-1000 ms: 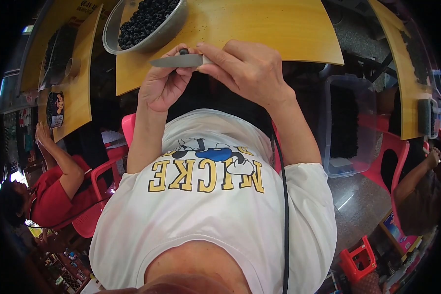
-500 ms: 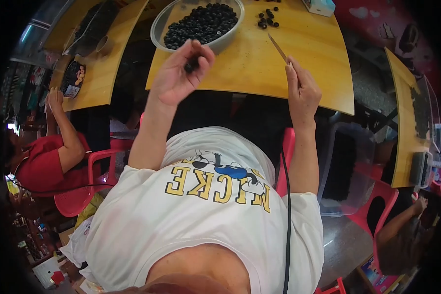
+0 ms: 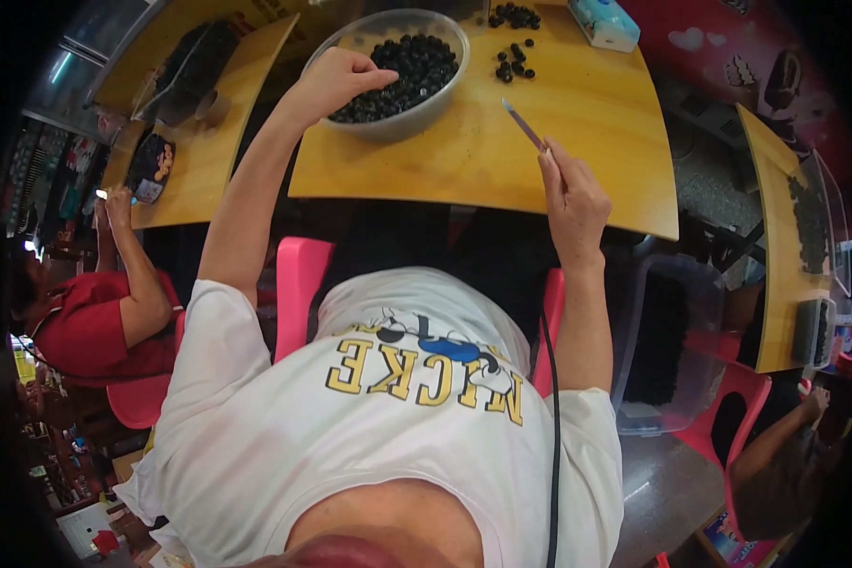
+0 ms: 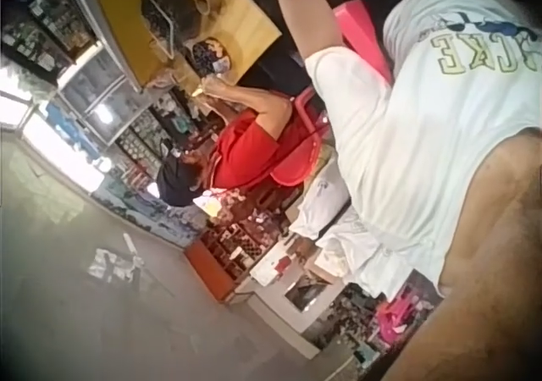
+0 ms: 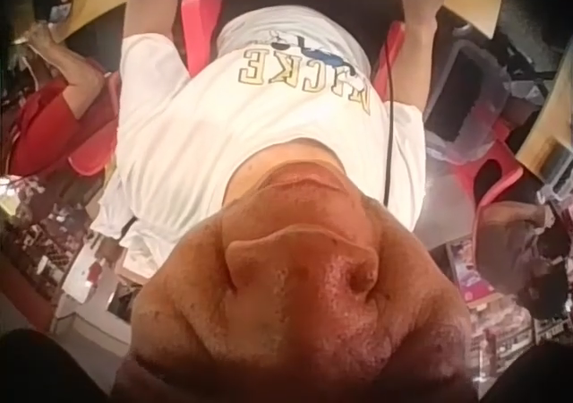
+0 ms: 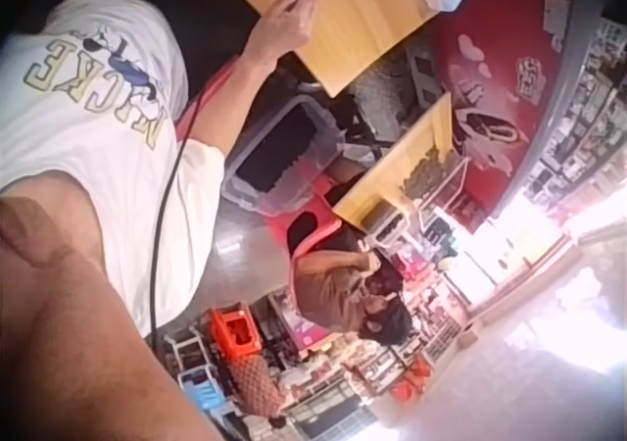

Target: Trimming or pitting small black fruits using a knife and placing them in a separate pile.

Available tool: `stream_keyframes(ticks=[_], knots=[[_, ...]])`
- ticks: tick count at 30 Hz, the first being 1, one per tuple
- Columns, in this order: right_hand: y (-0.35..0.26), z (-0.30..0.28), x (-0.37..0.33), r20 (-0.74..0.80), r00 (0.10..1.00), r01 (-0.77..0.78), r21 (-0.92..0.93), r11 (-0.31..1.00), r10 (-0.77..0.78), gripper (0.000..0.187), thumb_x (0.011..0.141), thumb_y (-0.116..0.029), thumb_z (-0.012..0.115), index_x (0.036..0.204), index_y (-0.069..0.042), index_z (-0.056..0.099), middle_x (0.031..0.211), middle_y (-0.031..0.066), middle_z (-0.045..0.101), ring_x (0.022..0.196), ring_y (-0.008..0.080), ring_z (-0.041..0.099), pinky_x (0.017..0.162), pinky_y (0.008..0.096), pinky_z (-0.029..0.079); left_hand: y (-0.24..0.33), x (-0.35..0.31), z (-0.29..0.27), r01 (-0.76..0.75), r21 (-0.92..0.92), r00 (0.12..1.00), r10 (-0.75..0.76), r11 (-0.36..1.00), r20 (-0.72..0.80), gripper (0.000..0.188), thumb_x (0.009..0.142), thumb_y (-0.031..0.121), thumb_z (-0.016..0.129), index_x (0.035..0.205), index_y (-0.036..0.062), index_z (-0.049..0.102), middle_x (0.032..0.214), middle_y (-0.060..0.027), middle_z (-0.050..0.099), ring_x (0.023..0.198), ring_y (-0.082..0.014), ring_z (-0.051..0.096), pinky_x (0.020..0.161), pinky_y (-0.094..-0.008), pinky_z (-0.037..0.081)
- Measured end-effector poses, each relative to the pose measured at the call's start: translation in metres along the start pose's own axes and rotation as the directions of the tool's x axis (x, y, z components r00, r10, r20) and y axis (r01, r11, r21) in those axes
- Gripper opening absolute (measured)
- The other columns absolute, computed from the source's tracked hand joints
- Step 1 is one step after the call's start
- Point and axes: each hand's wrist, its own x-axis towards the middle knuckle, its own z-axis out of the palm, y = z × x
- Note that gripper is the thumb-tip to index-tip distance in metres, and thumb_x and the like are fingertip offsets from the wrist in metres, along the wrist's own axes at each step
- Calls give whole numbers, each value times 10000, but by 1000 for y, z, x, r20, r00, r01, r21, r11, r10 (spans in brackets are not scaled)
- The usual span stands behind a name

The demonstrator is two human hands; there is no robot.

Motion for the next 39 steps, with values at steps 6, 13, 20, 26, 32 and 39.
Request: stream_keyframes(ticks=[6, 13, 20, 26, 32, 39], knots=[[-2, 2, -10, -14, 999, 36, 33, 999, -36, 231, 929, -164, 574, 1068, 6, 649, 854, 130, 655, 725, 173, 613, 655, 266, 461, 25, 80, -55, -441, -147, 808, 320, 886, -495, 371, 841, 385, 615, 871, 18, 660, 679, -55, 582, 611, -146, 545, 580, -304, 422], [-5, 1, -5, 53, 999, -11, 47, 999, 9, 235, 934, -155, 565, 1082, 9, 646, 852, 117, 661, 728, 148, 602, 657, 263, 459, -48, 223, -85, -316, 11, 828, 282, 949, -485, 541, 919, 424, 503, 1196, -36, 560, 1237, -206, 566, 1148, -311, 531, 924, -362, 427], [23, 8, -3, 7, 988, -149, 300, 942, 154, 253, 945, -159, 560, 1107, 15, 646, 734, -34, 531, 621, 38, 432, 556, 181, 330, -59, 74, -67, -107, 503, 956, 228, 858, -185, 454, 867, 333, 555, 1199, 23, 550, 1123, -160, 586, 988, -269, 568, 856, -371, 445], [7, 10, 13, 158, 943, -332, 405, 852, 292, 316, 918, -211, 597, 1152, -2, 628, 674, -57, 450, 567, 8, 354, 505, 163, 253, -109, 2, -43, 313, -228, 939, -266, 922, 216, 486, 860, 351, 570, 1197, 7, 507, 1106, -174, 620, 825, -236, 674, 667, -334, 538], [-49, 47, 57, 483, 798, -582, 461, 670, 361, 289, 907, -258, 586, 1079, -30, 631, 644, -8, 528, 493, 21, 365, 451, 179, 247, -124, -19, -18, 384, -823, 911, -25, 418, 412, 679, 873, 94, 391, 1459, 15, 56, 1147, -222, 563, 801, -279, 673, 703, -317, 576], [-66, 108, 101, 356, 928, -251, 373, 893, 113, 164, 853, -194, 596, 852, -36, 641, 623, 8, 558, 517, 64, 457, 488, 215, 349, -137, -42, -13, 318, -922, 922, 156, 220, 355, 699, 868, 77, 425, 1455, 3, 52, 1130, -174, 558, 831, -307, 673, 742, -377, 579]])
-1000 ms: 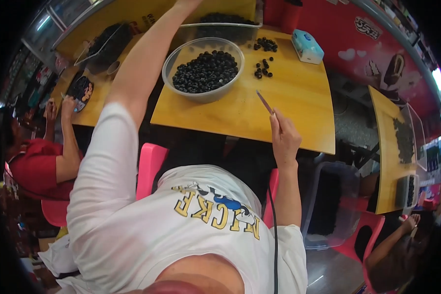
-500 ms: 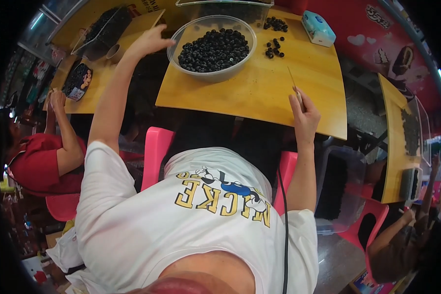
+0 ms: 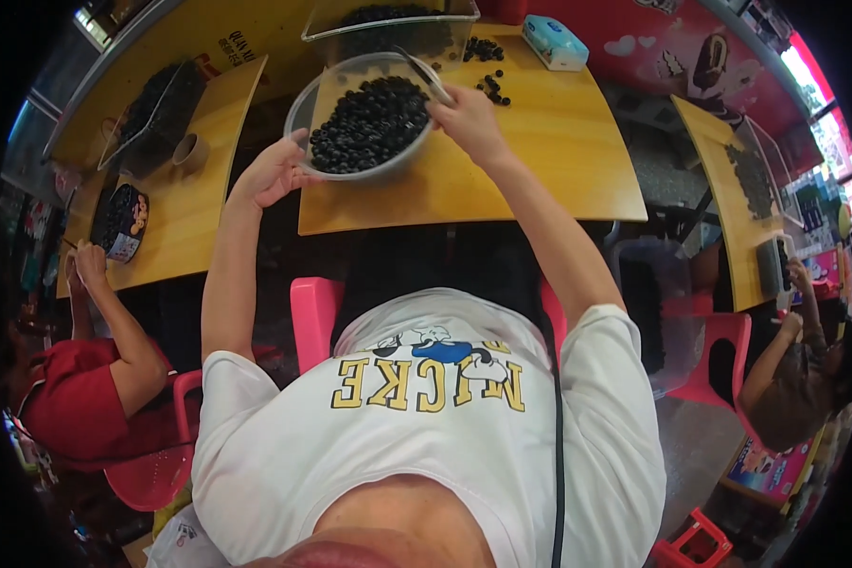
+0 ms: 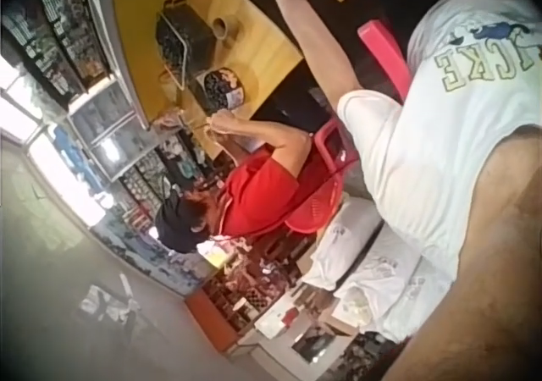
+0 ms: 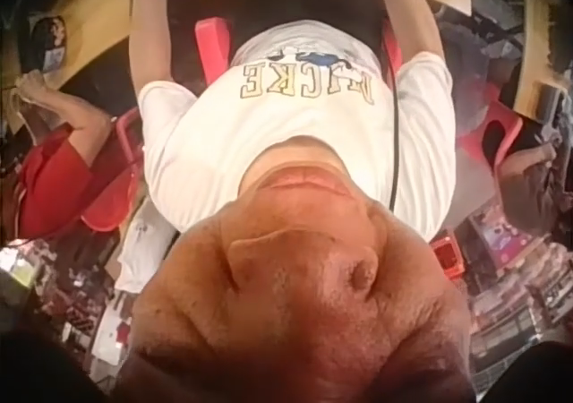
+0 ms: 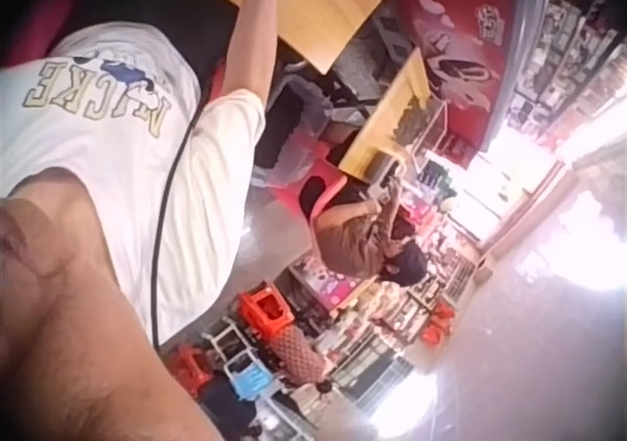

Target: Trimming or pitting small black fruits using a knife and placing them in a separate pile.

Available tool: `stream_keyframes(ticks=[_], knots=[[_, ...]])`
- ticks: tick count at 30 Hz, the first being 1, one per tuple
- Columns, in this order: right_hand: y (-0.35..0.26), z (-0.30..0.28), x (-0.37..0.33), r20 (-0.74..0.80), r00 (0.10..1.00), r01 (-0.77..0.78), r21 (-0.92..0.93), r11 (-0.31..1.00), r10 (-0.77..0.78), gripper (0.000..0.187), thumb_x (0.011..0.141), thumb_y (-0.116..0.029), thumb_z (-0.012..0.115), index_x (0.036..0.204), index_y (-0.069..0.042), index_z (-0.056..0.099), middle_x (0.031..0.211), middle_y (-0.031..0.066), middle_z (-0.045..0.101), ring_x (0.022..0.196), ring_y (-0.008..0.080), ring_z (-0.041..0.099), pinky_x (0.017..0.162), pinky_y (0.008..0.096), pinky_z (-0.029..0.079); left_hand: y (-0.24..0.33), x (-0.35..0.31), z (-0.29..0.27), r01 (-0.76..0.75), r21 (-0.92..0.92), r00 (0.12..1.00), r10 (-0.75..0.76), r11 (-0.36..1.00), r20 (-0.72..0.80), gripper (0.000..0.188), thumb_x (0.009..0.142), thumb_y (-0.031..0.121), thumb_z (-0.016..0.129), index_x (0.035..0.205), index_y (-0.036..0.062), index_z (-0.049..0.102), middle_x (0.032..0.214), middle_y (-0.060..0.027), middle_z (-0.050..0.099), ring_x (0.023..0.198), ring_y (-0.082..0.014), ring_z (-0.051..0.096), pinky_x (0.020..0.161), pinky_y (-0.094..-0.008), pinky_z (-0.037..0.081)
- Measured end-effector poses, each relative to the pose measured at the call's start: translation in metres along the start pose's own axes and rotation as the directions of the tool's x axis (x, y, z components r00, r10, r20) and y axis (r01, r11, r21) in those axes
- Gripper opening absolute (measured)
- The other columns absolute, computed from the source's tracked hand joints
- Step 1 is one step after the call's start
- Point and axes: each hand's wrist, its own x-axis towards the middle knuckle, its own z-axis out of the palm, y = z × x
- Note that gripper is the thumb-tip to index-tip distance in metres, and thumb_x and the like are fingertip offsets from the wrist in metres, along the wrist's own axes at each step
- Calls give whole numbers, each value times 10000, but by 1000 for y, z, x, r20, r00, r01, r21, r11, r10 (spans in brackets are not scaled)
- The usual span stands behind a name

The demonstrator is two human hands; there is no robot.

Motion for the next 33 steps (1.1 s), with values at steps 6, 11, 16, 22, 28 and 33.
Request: stream_keyframes(ticks=[6, 11, 16, 22, 28, 33], knots=[[17, 4, 37, -36, 999, -31, -205, 978, 24, 157, 848, -185, 605, 841, -32, 641, 674, 6, 624, 544, 58, 477, 507, 224, 377, 6, 9, -8, -18, 25, 967, 24, 1000, -253, 652, 935, 155, 443, 1448, -10, 75, 1062, -166, 537, 904, -348, 645, 812, -393, 554], [21, -42, 6, -80, 992, 94, -22, 995, -95, 197, 899, -238, 606, 977, -65, 659, 746, -11, 667, 514, 13, 384, 461, 190, 307, -1, -6, 27, -141, 225, 856, 233, 964, -462, 656, 908, 253, 542, 1379, -59, 208, 1252, -288, 443, 990, -304, 606, 806, -355, 543], [4, -103, -87, -213, 967, -66, 308, 949, 136, 285, 922, -239, 580, 1097, -18, 621, 709, -10, 594, 487, 3, 340, 437, 171, 246, -39, -56, 109, -281, 915, 574, 815, 289, -81, 332, 861, 110, 617, 1160, -2, 525, 1140, -162, 563, 1017, -229, 585, 804, -318, 475], [18, -115, -144, -200, 939, -134, 533, 835, 278, 325, 931, -189, 533, 1178, 21, 558, 692, -21, 524, 462, -1, 322, 423, 155, 220, -77, -30, 158, -674, 735, 639, 441, -72, 630, 203, 895, 69, 565, 1083, 17, 620, 1065, -94, 631, 963, -170, 604, 817, -278, 472], [-35, -58, -162, 267, 946, -322, 682, 656, 186, 282, 904, -149, 534, 1095, 54, 572, 813, 29, 564, 599, 52, 458, 539, 168, 363, -93, -24, 190, -164, 486, 986, 163, 858, 45, 217, 895, 118, 575, 1028, -43, 632, 969, -132, 652, 870, -234, 631, 785, -279, 485], [-18, -87, -150, 91, 975, -198, 777, 597, 205, 299, 936, -144, 488, 1144, 66, 534, 804, 21, 525, 579, 51, 419, 526, 181, 344, -91, -14, 168, -476, 852, 738, 427, -221, 523, 341, 841, 128, 637, 1178, 80, 604, 1271, -108, 547, 1139, -273, 541, 971, -359, 431]])
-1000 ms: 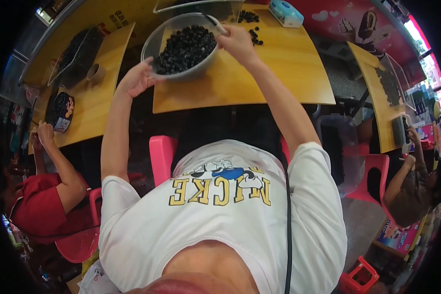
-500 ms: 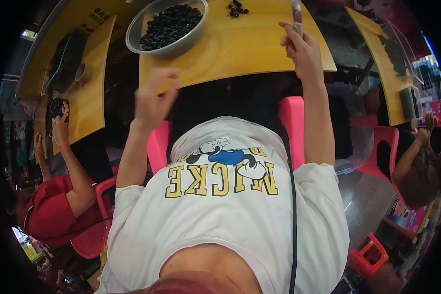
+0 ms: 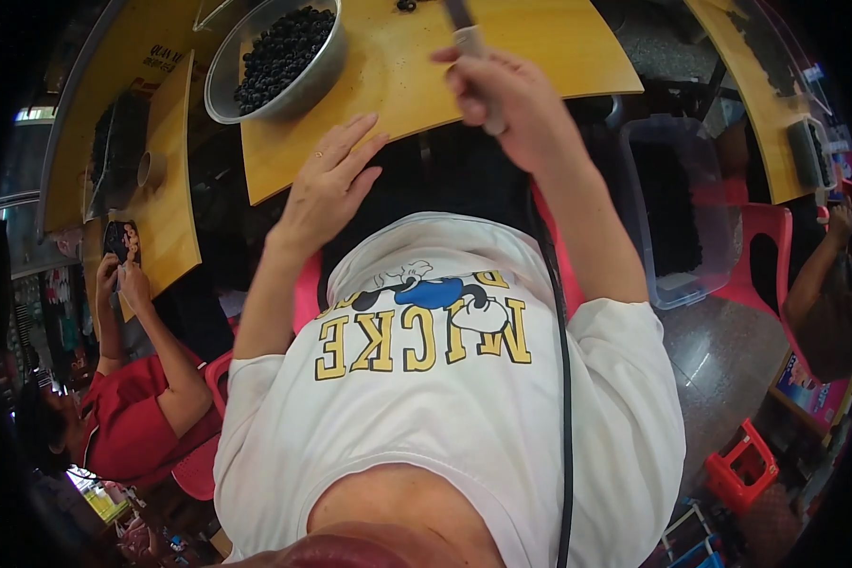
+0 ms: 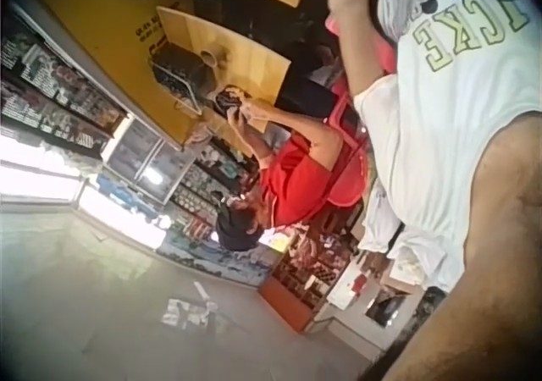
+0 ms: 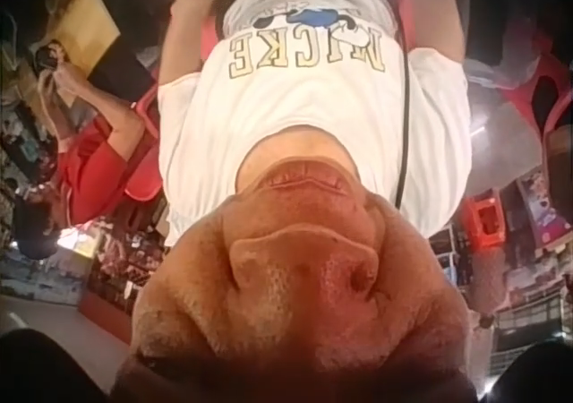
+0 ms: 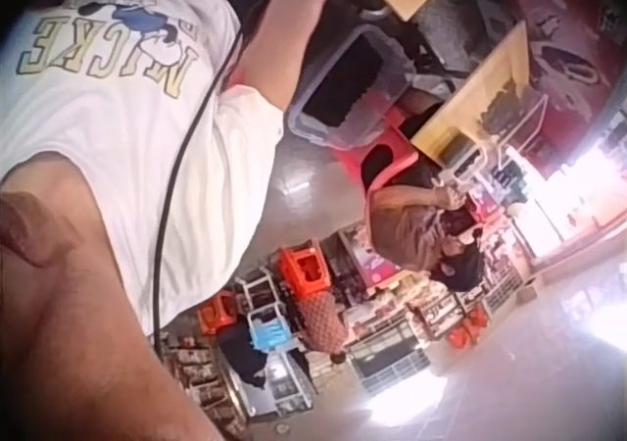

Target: Trimming or pitting small black fruits using a knife and placing them in a separate pile.

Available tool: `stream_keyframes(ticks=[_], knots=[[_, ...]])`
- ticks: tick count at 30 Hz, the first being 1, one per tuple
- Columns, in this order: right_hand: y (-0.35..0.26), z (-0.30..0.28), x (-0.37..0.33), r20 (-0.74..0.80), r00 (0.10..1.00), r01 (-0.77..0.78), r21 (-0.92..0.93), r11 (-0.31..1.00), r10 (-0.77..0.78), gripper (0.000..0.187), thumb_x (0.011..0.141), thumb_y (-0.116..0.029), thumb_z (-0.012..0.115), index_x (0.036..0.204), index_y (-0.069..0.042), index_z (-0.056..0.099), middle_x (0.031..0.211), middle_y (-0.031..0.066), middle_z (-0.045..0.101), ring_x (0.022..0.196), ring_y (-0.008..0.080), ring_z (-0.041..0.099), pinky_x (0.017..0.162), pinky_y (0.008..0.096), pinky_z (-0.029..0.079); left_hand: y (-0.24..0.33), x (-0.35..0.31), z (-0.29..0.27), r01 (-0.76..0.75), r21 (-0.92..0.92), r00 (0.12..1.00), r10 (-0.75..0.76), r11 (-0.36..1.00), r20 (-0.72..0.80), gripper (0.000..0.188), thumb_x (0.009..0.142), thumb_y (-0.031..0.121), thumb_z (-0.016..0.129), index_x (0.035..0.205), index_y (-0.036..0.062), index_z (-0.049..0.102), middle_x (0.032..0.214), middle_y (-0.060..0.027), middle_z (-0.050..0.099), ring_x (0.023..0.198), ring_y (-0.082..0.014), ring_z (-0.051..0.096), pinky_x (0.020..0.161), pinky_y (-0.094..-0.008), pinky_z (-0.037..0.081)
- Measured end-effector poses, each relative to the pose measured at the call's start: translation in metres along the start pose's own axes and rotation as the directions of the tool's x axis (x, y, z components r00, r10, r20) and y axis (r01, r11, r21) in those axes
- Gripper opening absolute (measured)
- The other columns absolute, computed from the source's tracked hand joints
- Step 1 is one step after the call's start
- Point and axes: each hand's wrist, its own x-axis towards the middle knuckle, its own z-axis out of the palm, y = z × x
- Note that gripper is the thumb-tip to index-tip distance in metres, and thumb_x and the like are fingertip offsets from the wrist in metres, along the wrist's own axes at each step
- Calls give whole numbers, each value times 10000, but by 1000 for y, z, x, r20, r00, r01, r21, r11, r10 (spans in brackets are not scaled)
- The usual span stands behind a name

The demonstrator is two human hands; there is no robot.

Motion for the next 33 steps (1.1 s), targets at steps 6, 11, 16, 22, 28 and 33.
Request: stream_keyframes(ticks=[6, 11, 16, 22, 28, 33], knots=[[-6, -52, 6, -118, 992, 51, 98, 994, -39, 318, 941, -122, 469, 1195, 67, 491, 780, 12, 493, 579, 53, 406, 519, 189, 324, -63, 20, 10, -226, 61, 830, 160, 972, 534, 609, 931, 489, 380, 1440, 162, 307, 1518, -80, 229, 1402, -282, 189, 1157, -433, 102], [-5, -83, -13, -221, 975, 68, 143, 987, -35, 323, 946, -109, 451, 1205, 81, 479, 785, 17, 480, 569, 54, 388, 514, 198, 311, -55, 99, 60, -470, -124, 707, 457, 874, 540, 678, 912, 595, 328, 1441, 172, 310, 1523, -83, 218, 1389, -323, 209, 1143, -465, 133], [-8, -112, -27, -332, 942, 120, 184, 975, -53, 335, 945, -119, 457, 1212, 82, 472, 781, 19, 474, 562, 56, 375, 513, 197, 302, -74, 212, 102, -31, -30, 803, 43, 999, 595, 663, 920, 579, 329, 1444, 174, 301, 1527, -77, 210, 1398, -304, 196, 1136, -487, 146], [-10, -138, -42, -434, 897, 210, 268, 940, -77, 331, 930, -122, 485, 1192, 81, 474, 771, 18, 470, 553, 58, 373, 507, 194, 302, -20, 213, 102, -527, -63, 756, 502, 847, 420, 621, 932, 526, 361, 1447, 184, 298, 1528, -61, 212, 1407, -269, 187, 1138, -490, 142], [-10, -129, -37, -444, 896, 166, 299, 940, -17, 305, 917, -102, 488, 1171, 66, 491, 744, 27, 481, 531, 64, 385, 484, 193, 299, -9, 206, 117, -476, -164, 670, 477, 864, 569, 608, 898, 390, 489, 1446, 202, 304, 1532, -41, 207, 1416, -237, 167, 1157, -467, 86], [-3, -130, -38, -429, 903, 158, 255, 954, -35, 305, 921, -107, 490, 1170, 68, 493, 753, 25, 470, 536, 64, 383, 490, 196, 299, -49, 258, 126, -375, 207, 926, 357, 904, 120, 526, 916, 296, 511, 1406, 165, 370, 1476, -89, 325, 1362, -251, 295, 1130, -430, 190]])
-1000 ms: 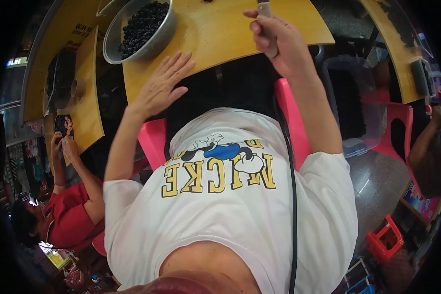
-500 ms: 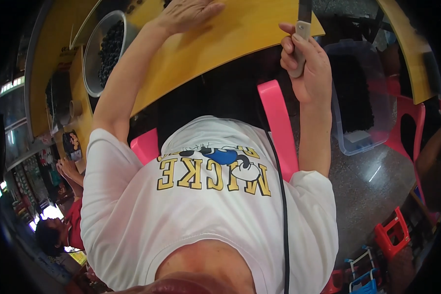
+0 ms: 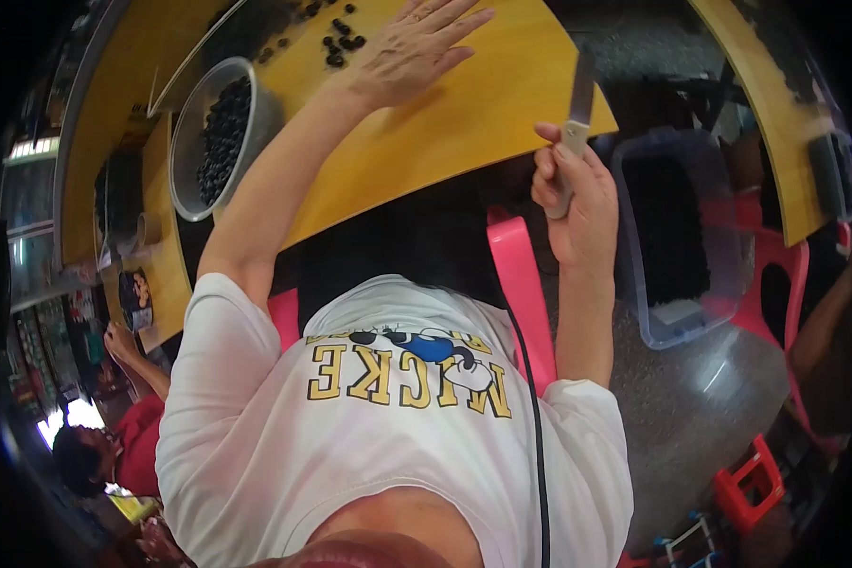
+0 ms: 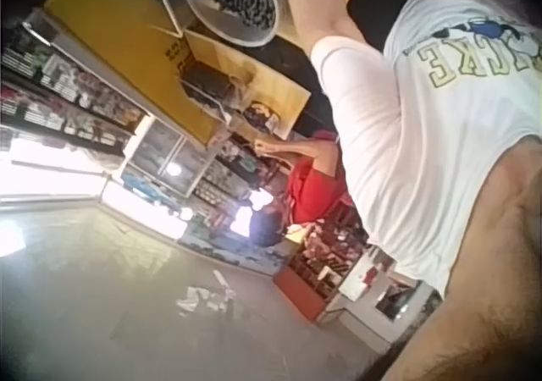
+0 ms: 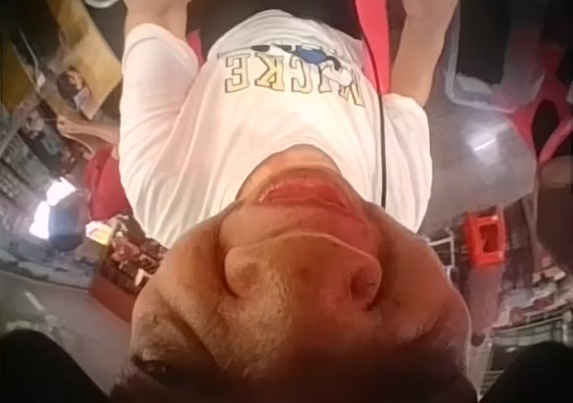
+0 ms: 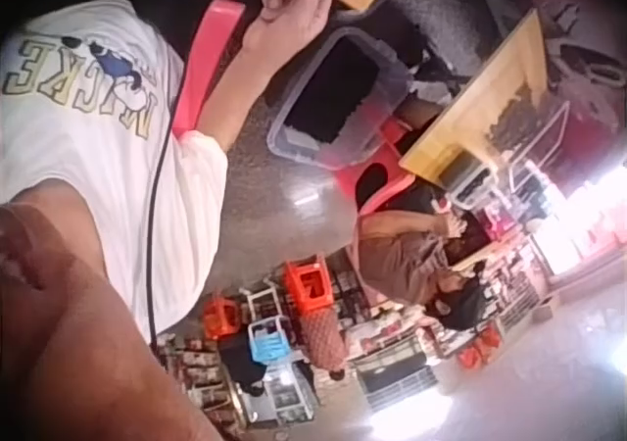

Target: Trimming or pitting small black fruits using a knife and placing them in a separate pile.

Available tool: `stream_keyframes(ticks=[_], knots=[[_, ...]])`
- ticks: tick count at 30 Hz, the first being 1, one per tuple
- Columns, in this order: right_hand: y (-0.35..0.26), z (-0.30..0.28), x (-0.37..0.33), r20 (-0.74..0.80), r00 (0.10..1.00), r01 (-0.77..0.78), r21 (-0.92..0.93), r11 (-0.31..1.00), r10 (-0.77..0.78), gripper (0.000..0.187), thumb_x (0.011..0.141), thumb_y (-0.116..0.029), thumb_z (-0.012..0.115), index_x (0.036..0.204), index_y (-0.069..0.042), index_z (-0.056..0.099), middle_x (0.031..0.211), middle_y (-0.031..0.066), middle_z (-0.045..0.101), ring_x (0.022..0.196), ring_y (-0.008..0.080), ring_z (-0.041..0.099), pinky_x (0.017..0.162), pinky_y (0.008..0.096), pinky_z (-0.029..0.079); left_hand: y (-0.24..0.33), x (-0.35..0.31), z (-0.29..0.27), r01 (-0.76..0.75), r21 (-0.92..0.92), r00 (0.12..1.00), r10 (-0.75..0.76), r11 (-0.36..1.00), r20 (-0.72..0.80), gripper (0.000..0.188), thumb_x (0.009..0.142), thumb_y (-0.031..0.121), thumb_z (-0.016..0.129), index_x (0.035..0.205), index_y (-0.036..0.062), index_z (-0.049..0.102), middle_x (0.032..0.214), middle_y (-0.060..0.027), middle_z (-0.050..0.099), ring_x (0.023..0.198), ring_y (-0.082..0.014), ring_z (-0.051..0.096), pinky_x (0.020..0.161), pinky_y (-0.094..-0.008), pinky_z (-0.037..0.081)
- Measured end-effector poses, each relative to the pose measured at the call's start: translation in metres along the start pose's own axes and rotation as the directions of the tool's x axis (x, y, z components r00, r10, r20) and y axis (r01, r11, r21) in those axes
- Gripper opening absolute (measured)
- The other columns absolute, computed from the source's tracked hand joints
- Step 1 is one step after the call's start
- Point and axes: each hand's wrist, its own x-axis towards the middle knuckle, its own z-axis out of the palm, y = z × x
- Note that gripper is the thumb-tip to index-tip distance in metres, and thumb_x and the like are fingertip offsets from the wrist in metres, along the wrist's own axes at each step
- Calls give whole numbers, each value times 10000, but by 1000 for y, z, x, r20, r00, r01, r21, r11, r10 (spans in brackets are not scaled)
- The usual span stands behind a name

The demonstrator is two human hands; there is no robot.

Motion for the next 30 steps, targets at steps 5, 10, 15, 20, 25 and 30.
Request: stream_keyframes(ticks=[5, 10, 15, 20, 25, 30], knots=[[2, 9, -5, -12, 999, 35, -55, 998, -36, 307, 930, -110, 484, 1178, 71, 494, 777, 31, 479, 556, 62, 381, 500, 196, 304, 56, -100, -73, 139, -184, 989, -146, 973, -21, 374, 861, 199, 604, 1202, 59, 543, 1354, -118, 472, 1233, -270, 464, 1011, -425, 374], [19, 33, -2, 62, 998, -14, -120, 993, 22, 294, 938, -102, 467, 1170, 75, 505, 778, 35, 482, 545, 65, 381, 499, 194, 308, 116, -240, -95, 670, -99, 741, -671, 736, 25, 545, 855, 295, 620, 1256, -45, 476, 1366, -265, 400, 1255, -407, 400, 1033, -478, 323], [26, 65, -7, 157, 987, -7, -212, 977, 41, 278, 944, -84, 456, 1166, 75, 509, 773, 39, 483, 544, 68, 375, 493, 194, 306, 126, -231, -71, 821, 99, 550, -825, 562, 131, 858, 891, 523, 483, 1352, -158, 241, 1413, -387, 201, 1347, -487, 172, 1099, -547, 114], [23, 89, -10, 183, 983, 41, -250, 967, 5, 277, 942, -81, 465, 1167, 75, 510, 773, 40, 482, 555, 67, 373, 499, 192, 309, 99, -142, -17, 800, -147, 597, -796, 582, 99, 905, 899, 600, 373, 1393, -136, 187, 1467, -337, 135, 1393, -436, 86, 1119, -527, 66], [23, 90, -12, 167, 986, 58, -265, 962, -14, 281, 943, -88, 472, 1174, 69, 507, 772, 35, 479, 563, 63, 373, 506, 188, 311, 60, -79, 15, 735, -260, 622, -775, 626, -109, 785, 911, 541, 389, 1410, -45, 233, 1463, -269, 209, 1379, -380, 157, 1110, -500, 119], [21, 75, -11, 70, 995, 84, -309, 947, -65, 269, 946, -94, 501, 1168, 58, 513, 744, 13, 458, 543, 52, 358, 486, 186, 293, 32, -89, -39, 597, 10, 743, -548, 802, -384, 483, 821, 84, 514, 1300, 38, 467, 1158, -206, 583, 1113, -333, 544, 995, -442, 379]])
